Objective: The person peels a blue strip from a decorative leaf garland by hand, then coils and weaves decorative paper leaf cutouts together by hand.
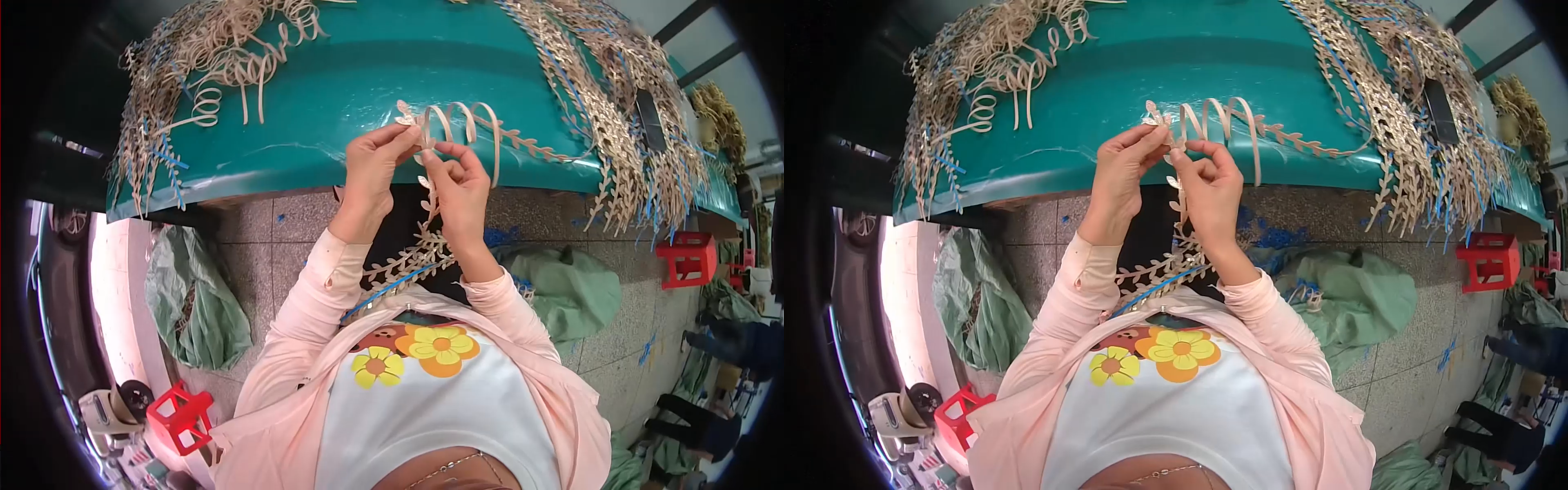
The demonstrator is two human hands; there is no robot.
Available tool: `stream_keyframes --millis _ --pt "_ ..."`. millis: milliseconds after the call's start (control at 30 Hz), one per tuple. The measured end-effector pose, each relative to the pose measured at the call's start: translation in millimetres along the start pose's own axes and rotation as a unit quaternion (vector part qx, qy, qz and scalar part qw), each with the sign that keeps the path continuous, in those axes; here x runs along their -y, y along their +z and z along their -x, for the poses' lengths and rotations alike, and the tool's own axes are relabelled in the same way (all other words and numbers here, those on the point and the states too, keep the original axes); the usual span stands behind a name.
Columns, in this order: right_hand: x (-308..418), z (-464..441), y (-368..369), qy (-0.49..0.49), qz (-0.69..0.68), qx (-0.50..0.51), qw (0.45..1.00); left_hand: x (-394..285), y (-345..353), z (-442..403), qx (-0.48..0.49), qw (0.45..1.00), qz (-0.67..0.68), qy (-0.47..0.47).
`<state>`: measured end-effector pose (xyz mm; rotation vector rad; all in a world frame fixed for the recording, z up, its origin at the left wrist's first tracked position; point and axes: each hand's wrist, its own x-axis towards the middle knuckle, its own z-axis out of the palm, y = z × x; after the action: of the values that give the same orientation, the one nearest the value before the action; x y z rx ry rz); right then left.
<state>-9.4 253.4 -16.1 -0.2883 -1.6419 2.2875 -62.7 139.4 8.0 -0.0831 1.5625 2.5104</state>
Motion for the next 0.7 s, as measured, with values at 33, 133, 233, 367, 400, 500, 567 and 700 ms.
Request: stream_keyframes --millis 33,133,233,367,400,500,567,700 --pt "-0.5 -0.6 1.4 0.002 -0.001 0.002 1.0 -1.2 -0.8 -0.4 -0.003 1.0 -0.001 0.0" --pt "2.1 -1.0 5.6 -0.003 -0.022 0.002 1.0 -6.5 -1.2 -0.1 0.002 0.999 0.004 -0.034" --pt "2.2 -0.6 0.6 0.009 -0.022 0.034 0.999 -13.4 -2.9 -0.6 0.011 0.998 0.019 -0.065" --pt "-5.5 3.1 -2.5 0.02 0.028 0.057 0.998 -19.9 -7.1 -6.9 0.054 0.996 0.016 -0.07" --pt "-7.5 3.8 -2.5 0.021 0.027 0.056 0.998 -21.9 -7.1 -8.4 0.062 0.996 0.0 -0.06" --pt "-12.8 4.0 -1.6 -0.008 0.003 0.039 0.999 -34.7 -9.1 -7.9 0.109 0.989 -0.015 -0.1" --pt "-9.6 3.0 -2.5 -0.007 -0.007 0.05 0.999 -38.5 -9.6 -9.0 0.107 0.989 -0.05 -0.085" --pt "-5.8 0.9 -7.2 0.006 -0.003 0.08 0.997 -38.0 -13.0 -13.3 0.115 0.977 -0.172 0.06"
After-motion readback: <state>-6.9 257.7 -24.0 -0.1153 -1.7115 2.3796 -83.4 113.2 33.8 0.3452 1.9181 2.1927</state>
